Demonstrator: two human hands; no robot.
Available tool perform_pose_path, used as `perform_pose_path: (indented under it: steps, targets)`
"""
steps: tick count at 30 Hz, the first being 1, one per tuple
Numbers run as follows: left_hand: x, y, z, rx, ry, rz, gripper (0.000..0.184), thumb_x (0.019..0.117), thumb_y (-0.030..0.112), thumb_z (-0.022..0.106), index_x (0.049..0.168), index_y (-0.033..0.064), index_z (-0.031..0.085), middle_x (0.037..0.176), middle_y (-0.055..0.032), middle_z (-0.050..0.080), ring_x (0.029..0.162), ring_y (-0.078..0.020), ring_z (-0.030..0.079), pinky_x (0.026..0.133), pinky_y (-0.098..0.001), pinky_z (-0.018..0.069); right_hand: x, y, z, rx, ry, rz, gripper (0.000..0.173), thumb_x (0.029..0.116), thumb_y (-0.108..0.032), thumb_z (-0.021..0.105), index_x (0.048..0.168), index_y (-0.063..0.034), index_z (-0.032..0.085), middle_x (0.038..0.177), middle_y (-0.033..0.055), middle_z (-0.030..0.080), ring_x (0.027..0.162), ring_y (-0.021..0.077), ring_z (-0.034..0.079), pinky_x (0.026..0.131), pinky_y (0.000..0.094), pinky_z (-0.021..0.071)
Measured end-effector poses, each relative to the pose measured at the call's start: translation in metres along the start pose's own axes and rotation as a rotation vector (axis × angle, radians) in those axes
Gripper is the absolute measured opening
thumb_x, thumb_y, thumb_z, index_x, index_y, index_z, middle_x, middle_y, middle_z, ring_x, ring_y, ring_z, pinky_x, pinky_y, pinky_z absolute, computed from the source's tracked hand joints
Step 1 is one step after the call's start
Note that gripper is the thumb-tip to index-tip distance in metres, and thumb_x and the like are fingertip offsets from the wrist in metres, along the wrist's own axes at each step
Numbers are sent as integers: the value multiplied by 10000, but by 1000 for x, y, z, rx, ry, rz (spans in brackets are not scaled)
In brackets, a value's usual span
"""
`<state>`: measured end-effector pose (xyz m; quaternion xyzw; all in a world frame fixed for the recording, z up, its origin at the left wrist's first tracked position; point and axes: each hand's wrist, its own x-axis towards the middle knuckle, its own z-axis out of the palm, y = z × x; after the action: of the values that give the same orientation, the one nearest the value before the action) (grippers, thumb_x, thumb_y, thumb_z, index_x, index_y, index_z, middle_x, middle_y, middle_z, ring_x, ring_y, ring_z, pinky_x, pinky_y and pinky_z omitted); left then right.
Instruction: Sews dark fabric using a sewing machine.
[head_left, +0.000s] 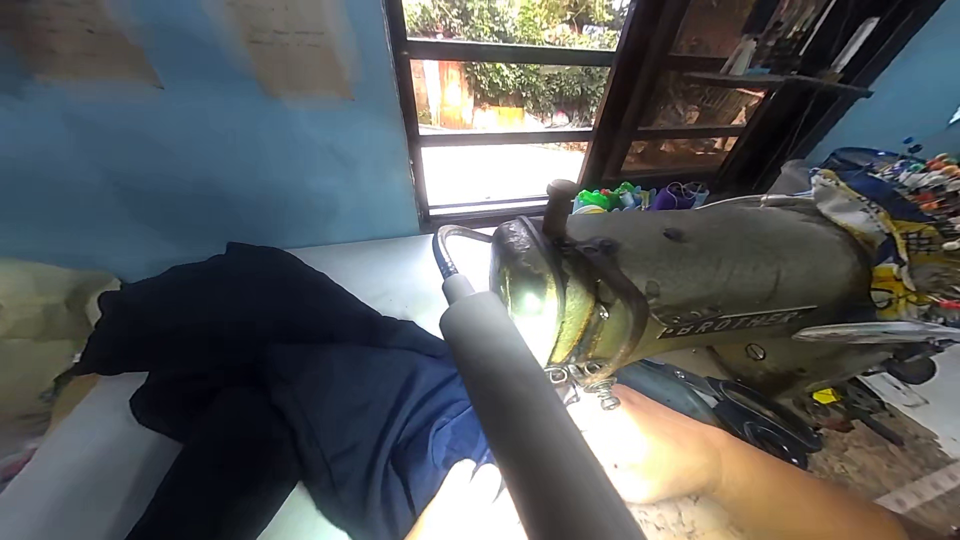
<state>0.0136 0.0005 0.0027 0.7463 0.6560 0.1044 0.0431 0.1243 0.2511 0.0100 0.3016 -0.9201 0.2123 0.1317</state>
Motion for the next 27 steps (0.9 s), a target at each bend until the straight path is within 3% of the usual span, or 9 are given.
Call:
perform_pose_path:
  steps: [3,6,9,11,15,18,20,24,27]
  targets:
    - [-1,0,0,1,-10,0,801,853,676,582,1413,103,611,1076,-201,684,867,-379,631,762,-538,465,4,-10,2,-75,-72,-134,236,986,-175,528,873,-52,694,806,109,647,768,268,653,684,405,544]
    - [-2,-3,1,-38,-11,30,838,873,735,497,1413,105,611,1187,-216,670,923,-375,631,816,-542,447,-1,-10,8,17,-45,-169,186,971,-107,552,894,-24,699,921,149,692,841,277,673,762,392,558]
    - [3,-13,-8,-126,-29,85,839,863,751,443,1323,92,683,1246,-244,673,957,-407,665,781,-556,475,6,-26,-6,51,-158,-21,224,967,-73,516,896,11,710,899,164,708,868,302,692,791,401,558]
    - [5,-28,-14,-242,3,110,678,908,628,454,1168,75,749,1156,-222,707,939,-395,679,742,-550,485,27,-52,-34,61,-417,187,280,981,-34,466,984,87,718,1013,227,731,1007,382,695,877,482,530]
    - [17,-40,-38,-252,114,-90,374,1049,231,446,976,7,736,1098,-200,726,1069,-367,689,892,-493,538,-1,-44,9,159,-62,173,271,935,-171,552,970,48,707,952,210,709,912,339,704,829,461,548]
    - [39,-49,-42,-25,10,-188,387,1042,271,428,1116,16,710,1179,-188,714,1138,-362,677,919,-493,546,-5,-44,18,104,-68,159,322,931,-241,572,1021,40,701,1004,212,713,953,331,715,838,442,566]
    - [52,-58,-43,13,-194,-255,470,1052,358,377,1286,51,646,1337,-167,645,1286,-345,584,1052,-532,447,-3,-44,20,78,-88,164,301,956,-223,537,1011,30,691,979,207,703,934,334,710,820,449,566]
    - [45,-82,-24,36,-82,-112,497,1053,445,383,1227,91,684,1277,-152,665,1268,-330,585,1057,-588,418,4,-49,24,27,-136,247,198,981,-69,532,1004,41,694,950,223,710,928,370,715,836,482,566]
    - [28,-72,-13,60,11,70,589,966,576,424,1048,79,729,1212,-157,714,1175,-359,660,940,-657,461,4,-47,29,10,-116,252,198,971,-57,536,1021,45,699,961,212,716,950,360,711,862,462,555]
